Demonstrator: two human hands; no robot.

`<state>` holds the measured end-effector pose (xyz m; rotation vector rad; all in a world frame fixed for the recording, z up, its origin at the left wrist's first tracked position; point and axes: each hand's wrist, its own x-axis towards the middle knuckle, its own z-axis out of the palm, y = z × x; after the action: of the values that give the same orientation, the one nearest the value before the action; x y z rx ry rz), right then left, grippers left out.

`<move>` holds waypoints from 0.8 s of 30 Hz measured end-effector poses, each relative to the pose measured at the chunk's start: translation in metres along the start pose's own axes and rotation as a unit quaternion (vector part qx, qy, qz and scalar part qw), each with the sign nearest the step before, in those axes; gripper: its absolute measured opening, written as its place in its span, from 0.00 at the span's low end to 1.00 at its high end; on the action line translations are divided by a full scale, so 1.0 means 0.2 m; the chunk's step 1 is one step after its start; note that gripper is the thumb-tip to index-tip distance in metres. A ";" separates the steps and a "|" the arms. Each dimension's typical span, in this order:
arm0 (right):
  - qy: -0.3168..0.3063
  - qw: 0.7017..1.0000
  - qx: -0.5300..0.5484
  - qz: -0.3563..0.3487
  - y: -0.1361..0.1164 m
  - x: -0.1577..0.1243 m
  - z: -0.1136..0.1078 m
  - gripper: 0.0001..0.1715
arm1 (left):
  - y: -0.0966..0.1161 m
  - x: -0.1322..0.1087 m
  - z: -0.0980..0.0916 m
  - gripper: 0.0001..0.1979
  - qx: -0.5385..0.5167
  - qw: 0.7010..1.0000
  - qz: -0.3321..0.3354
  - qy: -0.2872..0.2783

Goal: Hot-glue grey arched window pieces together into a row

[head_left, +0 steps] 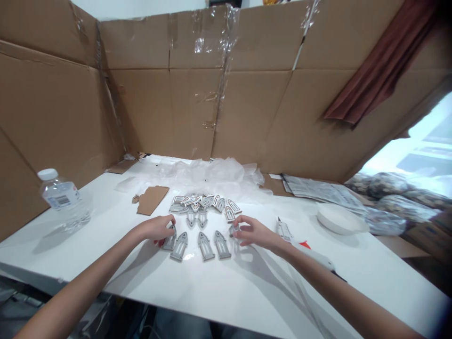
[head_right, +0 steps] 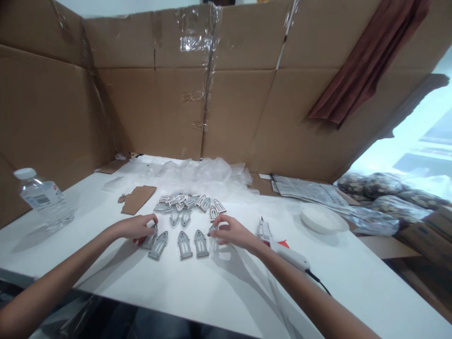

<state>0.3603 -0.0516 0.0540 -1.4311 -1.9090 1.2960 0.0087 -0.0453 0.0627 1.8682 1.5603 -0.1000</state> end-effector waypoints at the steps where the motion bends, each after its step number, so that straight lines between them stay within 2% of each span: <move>1: 0.005 1.000 -0.017 -0.016 0.01 -0.01 0.00 0.20 | 0.00 0.00 0.00 0.19 0.004 1.000 0.001 0.008; 4: 0.010 0.995 -0.073 -0.069 0.03 -0.03 0.00 0.17 | 0.00 0.03 0.00 0.17 0.022 0.998 0.000 0.060; 7: -0.006 0.988 -0.117 -0.097 0.02 -0.04 0.00 0.16 | -0.01 0.08 0.00 0.17 0.050 0.987 0.002 0.156; 9: -0.012 0.984 -0.144 -0.104 0.02 -0.05 -0.01 0.17 | -0.01 0.12 -0.01 0.17 0.065 0.974 0.010 0.215; 12: -0.018 0.977 -0.185 -0.101 0.01 -0.05 -0.02 0.23 | -0.01 0.17 -0.02 0.19 0.074 0.960 0.041 0.267; 18: -0.026 0.960 -0.261 -0.093 -0.01 -0.05 -0.02 0.34 | 0.03 0.30 -0.05 0.20 0.070 0.948 0.138 0.277; 21: 0.001 0.950 -0.301 -0.082 -0.06 0.03 0.01 0.30 | 0.04 0.37 -0.06 0.18 0.056 0.949 0.150 0.271; 24: 0.039 0.934 -0.347 -0.077 -0.15 0.16 0.07 0.24 | 0.04 0.40 -0.07 0.17 0.034 0.949 0.152 0.273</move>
<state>0.3218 -0.0293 0.0670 -1.5543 -2.4951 0.4798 0.0327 0.0300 0.0390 2.2961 1.5960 0.5514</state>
